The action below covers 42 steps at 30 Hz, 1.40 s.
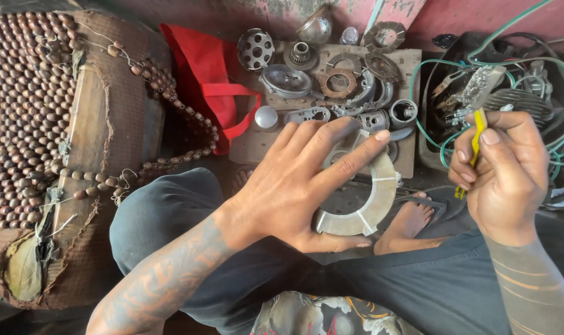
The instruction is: The person is using a small hand tool to scrape residue or rust from a circular metal motorcycle component.
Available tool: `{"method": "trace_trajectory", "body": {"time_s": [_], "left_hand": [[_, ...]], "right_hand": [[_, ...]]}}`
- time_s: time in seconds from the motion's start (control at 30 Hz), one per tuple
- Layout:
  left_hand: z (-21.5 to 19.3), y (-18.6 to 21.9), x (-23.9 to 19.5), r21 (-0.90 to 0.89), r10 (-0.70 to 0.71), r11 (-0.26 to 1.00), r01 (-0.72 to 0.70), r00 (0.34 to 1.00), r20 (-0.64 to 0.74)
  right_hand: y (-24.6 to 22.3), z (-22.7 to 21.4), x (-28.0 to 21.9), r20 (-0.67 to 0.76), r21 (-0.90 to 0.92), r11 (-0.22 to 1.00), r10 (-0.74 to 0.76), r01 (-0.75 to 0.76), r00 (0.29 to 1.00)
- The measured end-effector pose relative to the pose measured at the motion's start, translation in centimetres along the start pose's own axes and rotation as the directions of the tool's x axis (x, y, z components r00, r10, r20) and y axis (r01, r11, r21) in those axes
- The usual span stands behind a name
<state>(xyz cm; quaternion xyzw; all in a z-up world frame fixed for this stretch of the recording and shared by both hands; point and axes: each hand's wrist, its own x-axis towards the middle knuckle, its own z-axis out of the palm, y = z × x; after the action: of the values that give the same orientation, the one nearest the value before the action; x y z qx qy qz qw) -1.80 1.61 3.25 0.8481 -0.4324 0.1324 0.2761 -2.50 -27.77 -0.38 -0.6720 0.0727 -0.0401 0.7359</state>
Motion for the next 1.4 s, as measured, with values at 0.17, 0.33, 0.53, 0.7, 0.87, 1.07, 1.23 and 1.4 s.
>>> {"method": "trace_trajectory", "body": {"time_s": [0.17, 0.33, 0.53, 0.7, 0.87, 1.07, 1.23, 1.4], "left_hand": [[0.1, -0.5, -0.2, 0.058, -0.02, 0.998, 0.018, 0.999, 0.025], [1.1, -1.8, -0.2, -0.028, -0.105, 0.994, 0.109, 0.986, 0.13], [-0.4, -0.5, 0.9, -0.534, -0.149, 0.807, 0.252, 0.962, 0.228], [0.2, -0.7, 1.4, -0.722, -0.105, 0.647, 0.244, 0.967, 0.233], [0.2, -0.2, 2.3, -0.794, -0.121, 0.523, 0.31, 0.949, 0.291], [0.0, 0.3, 2.5, -0.836, -0.139, 0.395, 0.382, 0.924, 0.356], [0.6, 0.4, 2.4, -0.839, -0.23, 0.239, 0.489, 0.868, 0.441], [1.7, 0.6, 1.6, -0.81, -0.275, 0.028, 0.585, 0.784, 0.556]], "right_hand": [[-0.3, 0.1, 0.3, 0.02, -0.001, 1.0, -0.003, 0.003, 1.0], [-0.7, 0.2, 0.4, 0.085, 0.149, 0.987, 0.055, -0.067, 0.995], [-0.7, -0.6, -0.3, 0.216, 0.196, 0.97, 0.097, -0.141, 0.972], [-0.4, -0.6, -1.3, 0.293, 0.223, 0.956, 0.122, -0.192, 0.948], [-0.3, -0.1, -2.0, 0.317, 0.271, 0.944, 0.096, -0.187, 0.943], [0.4, 0.0, -2.3, 0.292, 0.096, 0.98, 0.14, -0.175, 0.946], [0.4, 0.4, -2.6, 0.281, -0.06, 0.997, 0.058, -0.043, 0.958], [0.6, 0.6, -2.7, 0.284, -0.155, 0.988, 0.06, -0.016, 0.957]]}}
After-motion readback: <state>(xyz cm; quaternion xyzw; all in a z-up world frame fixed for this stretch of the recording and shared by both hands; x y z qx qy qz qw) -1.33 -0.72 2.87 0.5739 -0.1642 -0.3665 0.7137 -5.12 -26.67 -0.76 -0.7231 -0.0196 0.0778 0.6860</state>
